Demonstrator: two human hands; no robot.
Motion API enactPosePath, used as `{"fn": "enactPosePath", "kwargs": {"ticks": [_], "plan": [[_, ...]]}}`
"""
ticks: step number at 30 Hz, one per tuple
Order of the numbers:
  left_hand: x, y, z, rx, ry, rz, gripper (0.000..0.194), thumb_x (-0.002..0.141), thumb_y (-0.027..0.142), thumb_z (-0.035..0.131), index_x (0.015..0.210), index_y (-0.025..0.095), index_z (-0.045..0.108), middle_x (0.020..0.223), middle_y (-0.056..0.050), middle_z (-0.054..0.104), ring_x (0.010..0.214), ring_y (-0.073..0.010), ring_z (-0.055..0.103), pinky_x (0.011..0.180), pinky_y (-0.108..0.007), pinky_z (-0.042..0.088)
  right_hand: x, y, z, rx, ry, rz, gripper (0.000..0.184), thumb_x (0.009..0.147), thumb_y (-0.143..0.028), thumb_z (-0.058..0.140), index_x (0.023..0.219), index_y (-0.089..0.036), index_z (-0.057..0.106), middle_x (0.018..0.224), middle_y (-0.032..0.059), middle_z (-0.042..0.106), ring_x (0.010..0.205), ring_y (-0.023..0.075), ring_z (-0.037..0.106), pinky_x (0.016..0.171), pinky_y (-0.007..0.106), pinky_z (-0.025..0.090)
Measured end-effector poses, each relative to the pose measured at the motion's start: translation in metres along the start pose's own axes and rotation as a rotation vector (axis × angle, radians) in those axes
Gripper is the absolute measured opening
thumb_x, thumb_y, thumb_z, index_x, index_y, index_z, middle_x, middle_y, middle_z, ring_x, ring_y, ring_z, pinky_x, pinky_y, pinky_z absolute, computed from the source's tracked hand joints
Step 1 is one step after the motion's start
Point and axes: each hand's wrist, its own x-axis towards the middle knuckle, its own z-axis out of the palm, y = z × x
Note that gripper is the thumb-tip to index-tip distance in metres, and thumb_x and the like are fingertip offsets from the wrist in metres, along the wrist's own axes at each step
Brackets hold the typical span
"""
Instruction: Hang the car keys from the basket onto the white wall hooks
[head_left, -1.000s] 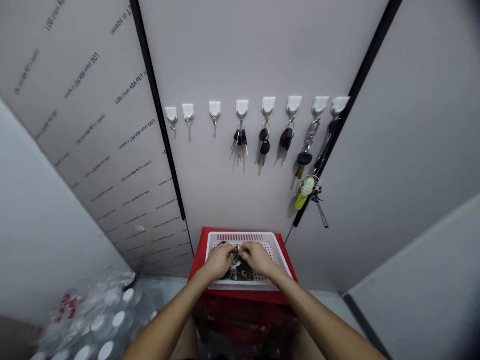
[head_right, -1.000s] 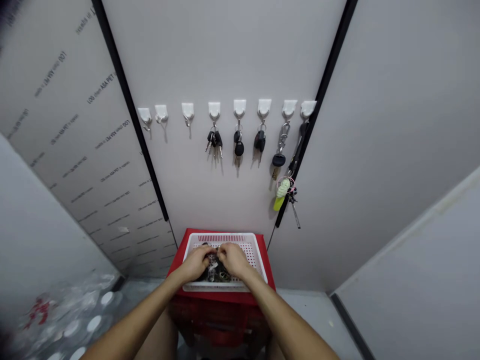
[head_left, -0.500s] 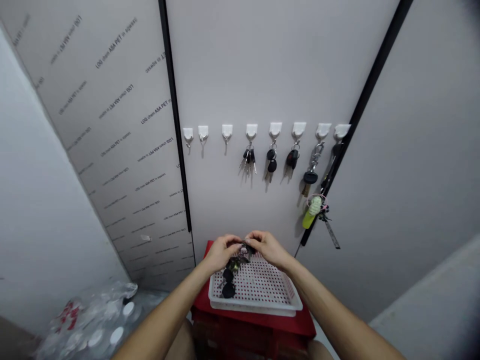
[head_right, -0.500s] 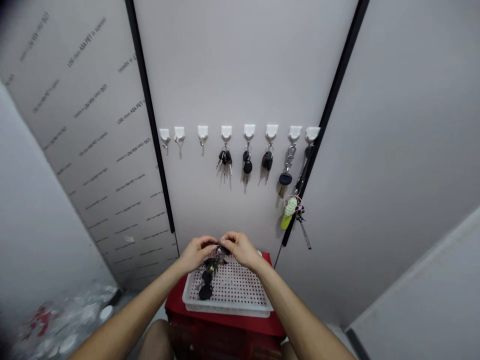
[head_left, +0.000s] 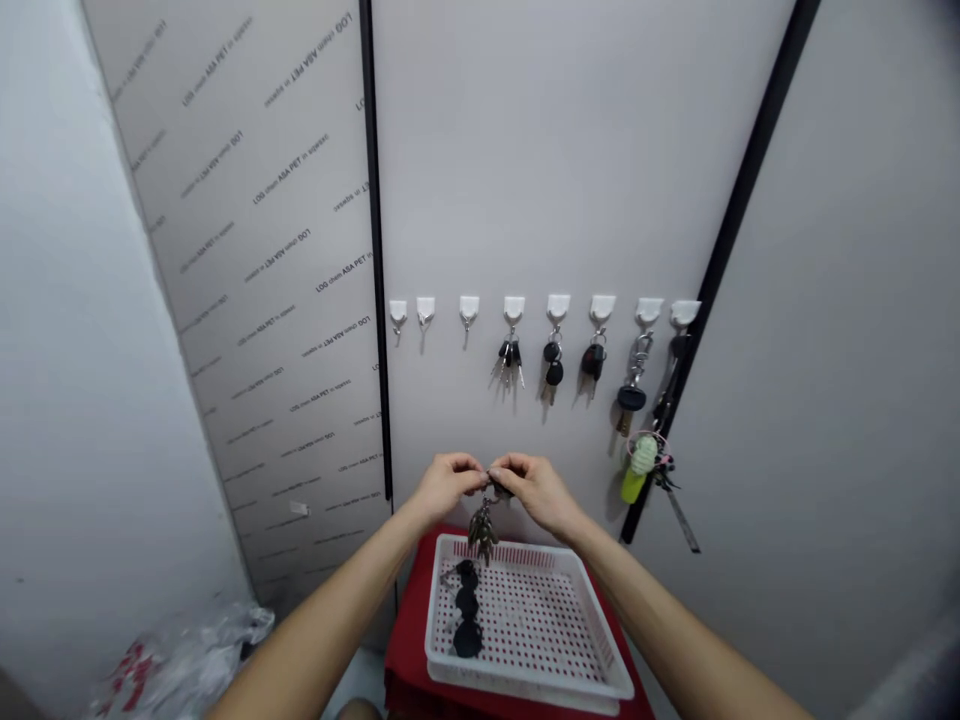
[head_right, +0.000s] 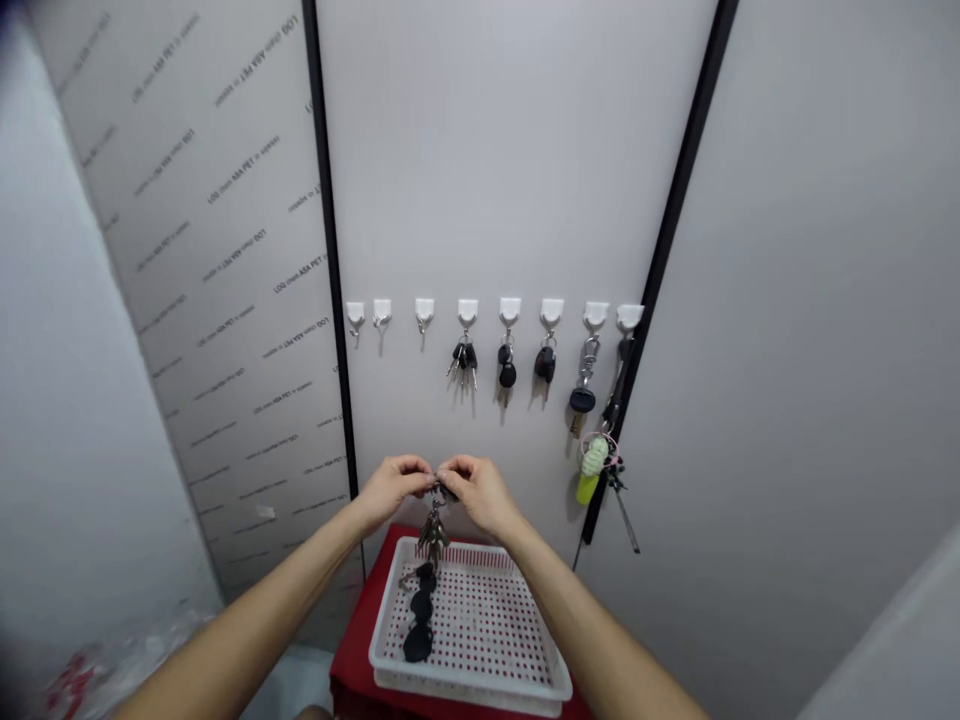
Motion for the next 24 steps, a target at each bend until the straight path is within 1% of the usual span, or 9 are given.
{"fn": "enactPosePath", "kwargs": {"ticks": [3,4,6,8,11,14,17,20,24], "plan": [[0.01,0.018,-0.009,-0.107,0.075,0.037,0.008,0.052,0.019,0.05,0.051,0.011,0.048,0.046,0.004,0.045,0.044,-0.004,0.039,0.049,-0.018,0.032,0.007,-0.008,0.005,-0.029,0.159,-0.145,0.025,0.064,-0.029,0.043,0.082,-0.012,0.05,0.069,0.0029,0.053,0.056,0.0082,0.046,0.053,0.021,0.038],[0.014,0.026,-0.013,-0.138,0.098,0.053,0.008,0.052,0.019,0.05,0.051,0.011,0.048,0.047,0.004,0.046,0.045,-0.004,0.04,0.049,-0.019,0.033,0.009,-0.012,0.006,-0.049,0.188,-0.21,0.028,0.065,-0.028,0.043,0.089,-0.014,0.048,0.077,0.0039,0.053,0.06,0.0088,0.048,0.055,0.022,0.039],[0.022,0.042,-0.018,-0.174,0.133,0.095,0.009,0.051,0.019,0.051,0.052,0.011,0.048,0.049,0.003,0.047,0.045,-0.004,0.041,0.05,-0.019,0.033,0.014,-0.022,0.009,-0.116,0.194,-0.344,0.032,0.065,-0.025,0.043,0.096,-0.017,0.045,0.088,0.0046,0.051,0.069,0.0096,0.049,0.06,0.022,0.041],[0.029,0.06,-0.023,-0.173,0.157,0.151,0.009,0.051,0.019,0.052,0.052,0.011,0.048,0.05,0.003,0.048,0.046,-0.004,0.042,0.05,-0.019,0.034,0.02,-0.034,0.01,-0.198,0.206,-0.458,0.036,0.065,-0.021,0.043,0.101,-0.02,0.042,0.096,0.0045,0.047,0.072,0.0096,0.048,0.063,0.023,0.041],[0.041,0.085,-0.026,-0.159,0.191,0.234,0.009,0.052,0.018,0.052,0.052,0.01,0.048,0.05,0.003,0.048,0.045,-0.0037,0.042,0.05,-0.019,0.034,0.035,-0.053,0.009,-0.316,0.301,-0.566,0.04,0.065,-0.017,0.041,0.104,-0.02,0.04,0.101,0.0052,0.043,0.071,0.009,0.048,0.068,0.025,0.041],[0.054,0.105,-0.029,-0.162,0.27,0.299,0.007,0.054,0.016,0.051,0.051,0.01,0.048,0.049,0.003,0.047,0.045,-0.0036,0.042,0.051,-0.02,0.035,0.054,-0.072,0.005,-0.429,0.389,-0.624,0.039,0.065,-0.013,0.039,0.104,-0.018,0.04,0.102,0.0058,0.042,0.076,0.0107,0.048,0.077,0.027,0.037],[0.07,0.117,-0.031,-0.153,0.388,0.333,0.007,0.056,0.015,0.049,0.05,0.011,0.047,0.048,0.003,0.046,0.044,-0.004,0.042,0.051,-0.021,0.036,0.071,-0.085,0.002,-0.511,0.418,-0.644,0.04,0.065,-0.012,0.038,0.104,-0.018,0.041,0.101,0.0058,0.043,0.083,0.0133,0.046,0.079,0.029,0.035],[0.086,0.119,-0.033,-0.101,0.477,0.332,0.007,0.056,0.015,0.049,0.05,0.011,0.048,0.046,0.003,0.046,0.042,-0.0049,0.042,0.051,-0.022,0.037,0.081,-0.09,0.002,-0.566,0.433,-0.625,0.04,0.064,-0.012,0.037,0.103,-0.016,0.041,0.098,0.0071,0.043,0.082,0.0144,0.046,0.077,0.029,0.036],[0.1,0.113,-0.031,0.001,0.545,0.3,0.009,0.057,0.016,0.049,0.048,0.012,0.048,0.045,0.002,0.047,0.044,-0.0066,0.044,0.052,-0.021,0.038,0.084,-0.088,0.002,-0.627,0.436,-0.586,0.037,0.063,-0.012,0.037,0.099,-0.014,0.044,0.094,0.0078,0.045,0.078,0.015,0.046,0.075,0.03,0.036]]}}
